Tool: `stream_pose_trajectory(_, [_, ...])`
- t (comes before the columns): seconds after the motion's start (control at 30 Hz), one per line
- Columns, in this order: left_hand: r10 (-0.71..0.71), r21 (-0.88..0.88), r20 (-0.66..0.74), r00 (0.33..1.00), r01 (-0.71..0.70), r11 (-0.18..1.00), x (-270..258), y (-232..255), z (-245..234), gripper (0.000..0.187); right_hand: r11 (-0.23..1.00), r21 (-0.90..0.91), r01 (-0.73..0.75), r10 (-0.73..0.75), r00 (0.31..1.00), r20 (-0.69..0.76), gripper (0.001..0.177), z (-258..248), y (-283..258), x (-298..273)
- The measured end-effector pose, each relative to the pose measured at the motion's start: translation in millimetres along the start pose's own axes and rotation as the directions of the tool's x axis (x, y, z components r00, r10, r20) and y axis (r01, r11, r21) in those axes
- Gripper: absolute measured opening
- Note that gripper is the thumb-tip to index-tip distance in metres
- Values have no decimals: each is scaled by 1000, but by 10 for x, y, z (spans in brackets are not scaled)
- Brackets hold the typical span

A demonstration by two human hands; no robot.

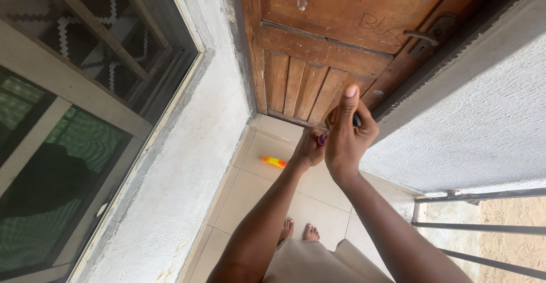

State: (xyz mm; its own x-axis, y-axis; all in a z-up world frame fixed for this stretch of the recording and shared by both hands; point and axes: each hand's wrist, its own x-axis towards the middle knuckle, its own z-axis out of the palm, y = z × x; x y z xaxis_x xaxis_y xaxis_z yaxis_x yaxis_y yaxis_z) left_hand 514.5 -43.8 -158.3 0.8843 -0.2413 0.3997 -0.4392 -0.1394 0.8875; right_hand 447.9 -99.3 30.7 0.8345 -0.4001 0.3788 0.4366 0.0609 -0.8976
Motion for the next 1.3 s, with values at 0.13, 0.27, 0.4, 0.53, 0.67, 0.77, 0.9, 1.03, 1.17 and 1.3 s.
stream_pose_trajectory(0.13, [54,102,45,997,-59,993,62,-373,56,44,998,-65,16,-21,996,-82,56,10,141,-109])
stream_pose_trajectory(0.27, [-35,11,113,993,34,999,86,-415,-120,40,990,-140,29,-33,999,-25,47,61,366,-304])
stream_pose_trajectory(0.4, [-188,196,144,972,158,968,133,-366,-330,33,994,-40,-99,102,992,78,48,45,508,-325])
stream_pose_trajectory(0.53, [-269,273,84,959,238,932,-37,-731,-514,26,989,-6,-147,146,978,151,46,200,511,-295])
stream_pose_trajectory(0.67, [-290,215,26,957,278,936,-229,-600,-654,34,974,3,-226,219,947,236,54,307,580,-366])
stream_pose_trajectory(0.77, [-259,127,-19,966,259,957,-359,-688,-602,33,964,-35,-262,262,933,247,59,362,463,-350])
stream_pose_trajectory(0.9, [-105,90,-51,993,110,990,-244,-405,-610,26,966,-74,-247,256,951,171,61,404,274,-195])
stream_pose_trajectory(1.03, [-50,42,-25,998,51,998,-75,-90,-619,25,992,-17,-124,125,979,160,59,418,-21,-132])
stream_pose_trajectory(1.17, [-12,147,14,1000,9,989,40,-351,-593,36,993,113,-42,31,995,98,53,478,5,-202])
stream_pose_trajectory(1.3, [120,75,58,991,-124,989,141,-407,-662,40,995,83,-56,49,996,77,53,492,424,-341])
